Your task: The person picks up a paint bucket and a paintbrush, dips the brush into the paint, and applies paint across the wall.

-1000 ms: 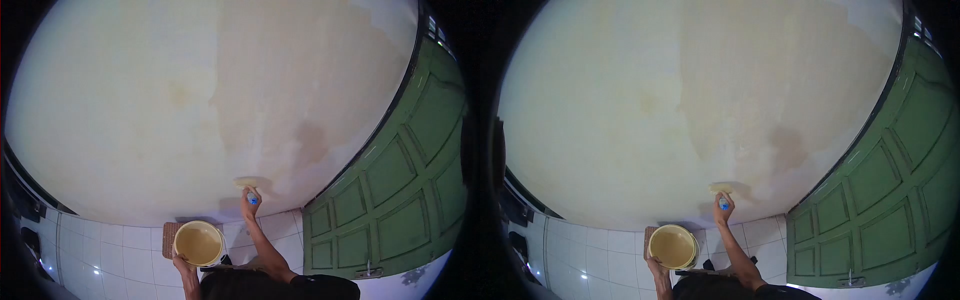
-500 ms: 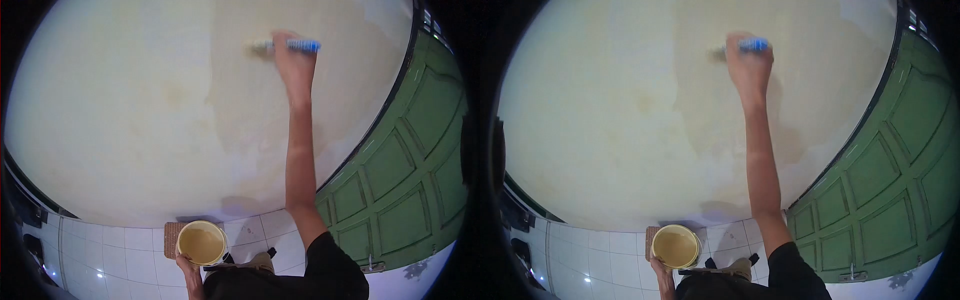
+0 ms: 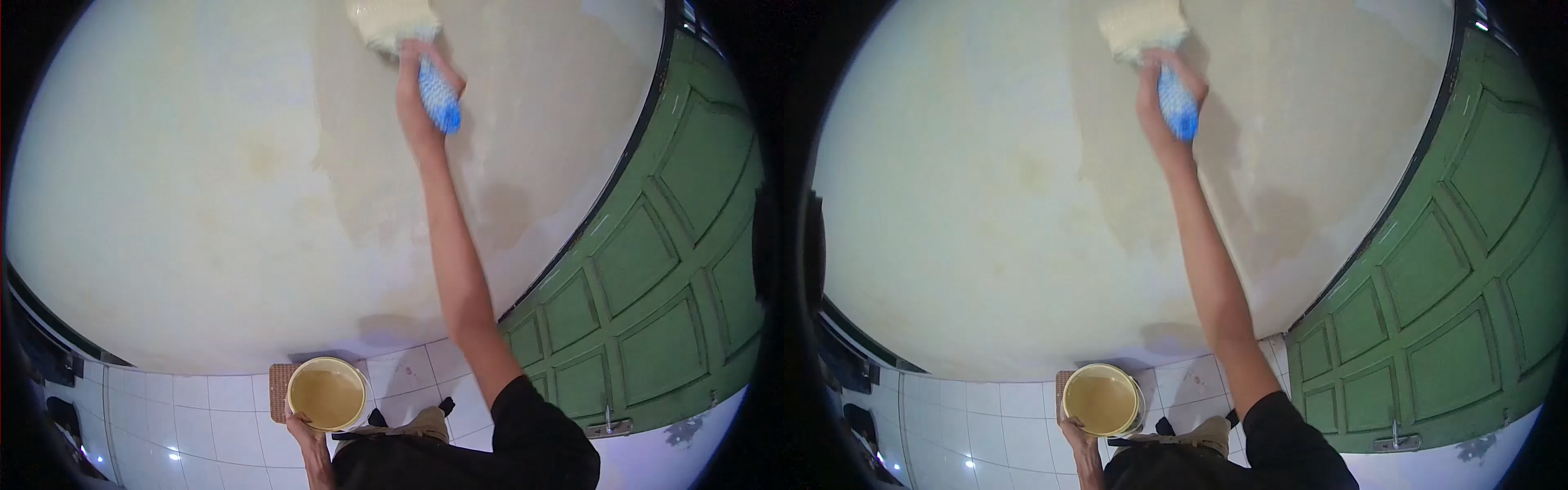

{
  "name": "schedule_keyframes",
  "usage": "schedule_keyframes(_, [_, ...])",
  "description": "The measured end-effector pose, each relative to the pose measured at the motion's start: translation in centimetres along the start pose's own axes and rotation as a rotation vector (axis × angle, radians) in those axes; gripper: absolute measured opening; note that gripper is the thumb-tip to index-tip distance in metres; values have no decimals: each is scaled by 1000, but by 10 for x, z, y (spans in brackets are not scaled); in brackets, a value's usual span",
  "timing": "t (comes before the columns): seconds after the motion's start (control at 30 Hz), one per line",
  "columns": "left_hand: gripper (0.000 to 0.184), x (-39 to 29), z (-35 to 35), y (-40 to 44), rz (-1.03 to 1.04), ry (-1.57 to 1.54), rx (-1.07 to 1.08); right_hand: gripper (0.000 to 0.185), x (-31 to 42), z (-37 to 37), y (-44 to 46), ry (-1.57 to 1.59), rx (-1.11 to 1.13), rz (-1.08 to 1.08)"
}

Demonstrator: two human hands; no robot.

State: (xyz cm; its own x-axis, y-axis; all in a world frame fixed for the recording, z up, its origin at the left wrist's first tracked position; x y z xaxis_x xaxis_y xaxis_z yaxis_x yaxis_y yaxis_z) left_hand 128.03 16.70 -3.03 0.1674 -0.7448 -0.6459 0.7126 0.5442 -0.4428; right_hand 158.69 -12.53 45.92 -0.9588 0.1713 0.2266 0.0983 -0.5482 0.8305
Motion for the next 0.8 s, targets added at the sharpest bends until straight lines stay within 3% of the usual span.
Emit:
schedule_keyframes(0.17, [66, 5, -1, 8, 26, 25, 107, 10, -32, -85, -131, -156, 48, 336])
schedule_keyframes(0.53, [48, 11, 13, 4, 3, 79, 156, 13, -44, -280, -399, -532, 128, 710])
schedule_keyframes(0.57, [48, 13, 11, 6, 0, 80, 165, 14, -48, -303, -427, -623, 138, 773])
schedule_keyframes(0.63, [70, 21, 3, 11, -66, 32, 115, 17, -58, -353, -479, -863, 7, 1045])
schedule_keyframes(0.73, [70, 21, 7, 9, -98, -33, 114, 22, -91, -388, -489, -989, -129, 939])
schedule_keyframes(0.8, [71, 23, -2, 3, -111, -43, 64, 26, -73, -327, -379, -800, -132, 857])
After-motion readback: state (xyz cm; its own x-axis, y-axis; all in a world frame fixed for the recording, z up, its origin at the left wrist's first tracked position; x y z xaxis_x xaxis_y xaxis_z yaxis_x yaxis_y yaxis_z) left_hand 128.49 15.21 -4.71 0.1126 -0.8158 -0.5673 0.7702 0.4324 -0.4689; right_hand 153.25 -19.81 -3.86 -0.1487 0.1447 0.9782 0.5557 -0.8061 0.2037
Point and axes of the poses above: each hand's wrist, its own y-axis towards the middle knuckle, its own z-axis out of the palm, x = y × z, the point moved 5 cm from there along y, towards the middle knuckle, and after that the axes turned 9 degrees about -x, right-handed, at the moved point
